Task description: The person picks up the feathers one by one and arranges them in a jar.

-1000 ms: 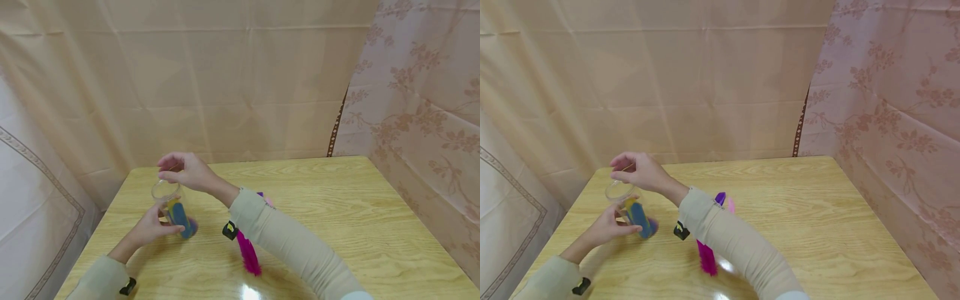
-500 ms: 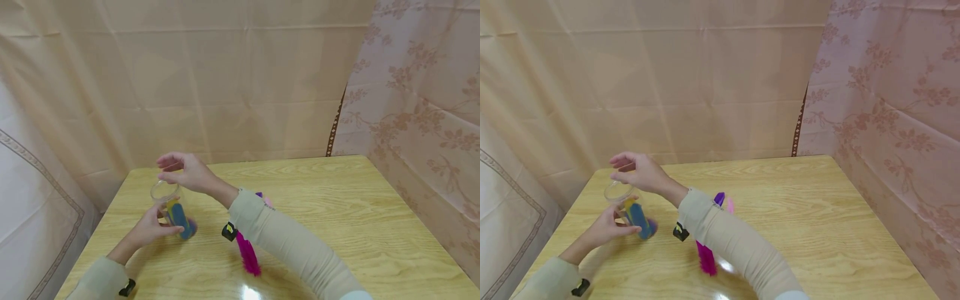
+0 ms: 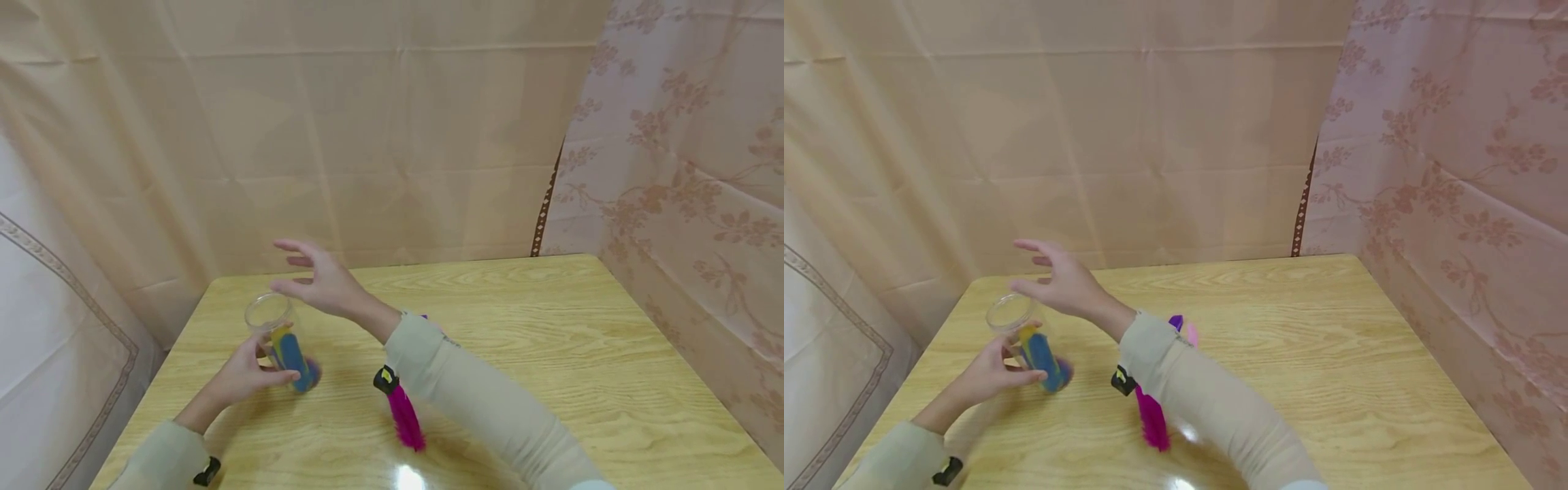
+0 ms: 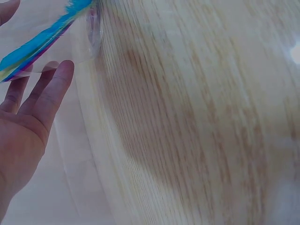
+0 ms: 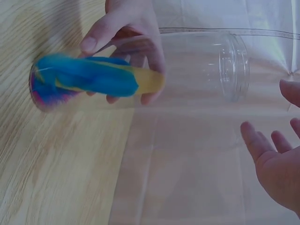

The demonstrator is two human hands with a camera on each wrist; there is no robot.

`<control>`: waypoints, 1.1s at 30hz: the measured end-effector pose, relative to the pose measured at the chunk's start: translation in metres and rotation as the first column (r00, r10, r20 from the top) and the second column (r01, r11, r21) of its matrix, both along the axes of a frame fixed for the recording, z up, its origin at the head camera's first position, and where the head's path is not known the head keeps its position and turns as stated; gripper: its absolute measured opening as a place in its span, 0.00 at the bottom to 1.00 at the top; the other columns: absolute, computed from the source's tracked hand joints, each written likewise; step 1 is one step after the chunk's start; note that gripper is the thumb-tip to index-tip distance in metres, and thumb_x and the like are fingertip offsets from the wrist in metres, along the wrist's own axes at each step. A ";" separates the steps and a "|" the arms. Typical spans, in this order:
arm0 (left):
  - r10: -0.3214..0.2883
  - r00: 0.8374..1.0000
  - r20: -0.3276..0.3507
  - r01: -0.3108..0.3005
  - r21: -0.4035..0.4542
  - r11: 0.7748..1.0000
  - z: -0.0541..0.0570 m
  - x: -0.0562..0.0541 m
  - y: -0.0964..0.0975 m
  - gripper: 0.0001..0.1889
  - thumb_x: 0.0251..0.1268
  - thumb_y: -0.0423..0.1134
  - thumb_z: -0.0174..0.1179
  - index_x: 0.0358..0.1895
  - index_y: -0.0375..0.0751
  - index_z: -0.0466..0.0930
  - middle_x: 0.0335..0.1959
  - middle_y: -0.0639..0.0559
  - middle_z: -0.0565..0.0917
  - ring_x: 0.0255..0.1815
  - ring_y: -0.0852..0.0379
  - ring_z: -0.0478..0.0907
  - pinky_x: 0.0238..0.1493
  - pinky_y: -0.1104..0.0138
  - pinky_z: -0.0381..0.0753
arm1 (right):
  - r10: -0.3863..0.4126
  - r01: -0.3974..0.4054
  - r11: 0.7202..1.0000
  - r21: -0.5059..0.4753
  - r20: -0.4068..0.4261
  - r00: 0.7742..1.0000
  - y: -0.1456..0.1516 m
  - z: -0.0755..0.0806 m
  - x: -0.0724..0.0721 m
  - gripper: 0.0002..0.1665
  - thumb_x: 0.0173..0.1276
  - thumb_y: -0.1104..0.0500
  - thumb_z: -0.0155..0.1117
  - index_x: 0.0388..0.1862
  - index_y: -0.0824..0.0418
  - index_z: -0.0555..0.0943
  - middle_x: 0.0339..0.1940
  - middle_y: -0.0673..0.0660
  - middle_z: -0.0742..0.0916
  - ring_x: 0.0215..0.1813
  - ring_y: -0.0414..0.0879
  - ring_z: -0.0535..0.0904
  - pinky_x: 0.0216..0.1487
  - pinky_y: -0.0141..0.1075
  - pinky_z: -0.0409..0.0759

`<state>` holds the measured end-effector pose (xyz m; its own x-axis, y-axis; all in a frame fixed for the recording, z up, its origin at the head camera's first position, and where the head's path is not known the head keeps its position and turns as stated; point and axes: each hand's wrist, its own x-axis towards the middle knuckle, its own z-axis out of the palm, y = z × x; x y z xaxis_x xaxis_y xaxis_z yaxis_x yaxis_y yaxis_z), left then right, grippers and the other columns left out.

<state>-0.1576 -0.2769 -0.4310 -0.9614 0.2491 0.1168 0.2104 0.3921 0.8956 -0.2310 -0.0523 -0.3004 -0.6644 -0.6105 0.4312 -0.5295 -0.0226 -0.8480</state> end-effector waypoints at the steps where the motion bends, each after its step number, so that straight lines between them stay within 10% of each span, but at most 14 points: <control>1: -0.002 1.000 -0.001 0.002 0.000 1.000 0.000 0.000 0.000 0.45 0.52 0.31 0.78 0.74 0.40 0.63 0.55 0.35 0.76 0.47 0.44 0.80 0.43 0.62 0.87 | 0.000 0.000 1.000 0.003 -0.004 1.000 0.001 -0.001 -0.001 0.39 0.68 0.60 0.72 0.75 0.55 0.68 0.74 0.51 0.72 0.70 0.47 0.73 0.58 0.32 0.80; 13: -0.003 1.000 0.001 0.003 -0.022 1.000 -0.001 0.000 0.002 0.46 0.53 0.32 0.78 0.75 0.40 0.62 0.56 0.35 0.76 0.49 0.42 0.79 0.43 0.62 0.87 | -0.006 0.024 0.986 0.163 -0.107 0.994 0.026 -0.010 -0.005 0.47 0.68 0.57 0.73 0.81 0.54 0.59 0.78 0.55 0.68 0.73 0.53 0.68 0.64 0.41 0.78; 22: 0.004 1.000 0.015 -0.003 -0.049 0.999 0.001 -0.001 0.001 0.47 0.53 0.35 0.79 0.76 0.41 0.61 0.59 0.36 0.75 0.50 0.41 0.78 0.44 0.62 0.87 | -0.016 0.139 0.918 0.372 -0.315 0.949 0.056 -0.018 -0.004 0.50 0.68 0.55 0.73 0.82 0.57 0.55 0.79 0.57 0.65 0.77 0.50 0.62 0.73 0.45 0.67; 33: 0.005 1.000 0.017 -0.005 -0.030 1.000 0.000 -0.002 0.002 0.46 0.52 0.34 0.79 0.75 0.45 0.63 0.61 0.35 0.73 0.51 0.40 0.78 0.44 0.61 0.87 | -0.085 0.201 0.831 0.519 -0.240 0.967 0.088 -0.032 0.009 0.55 0.65 0.48 0.76 0.82 0.58 0.56 0.76 0.62 0.69 0.74 0.55 0.67 0.70 0.49 0.71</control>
<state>-0.1594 -0.2751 -0.4311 -0.9644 0.2476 0.0925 0.1928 0.4198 0.8869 -0.2224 0.0352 -0.3325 -0.6987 -0.6879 0.1964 -0.6481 0.4925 -0.5808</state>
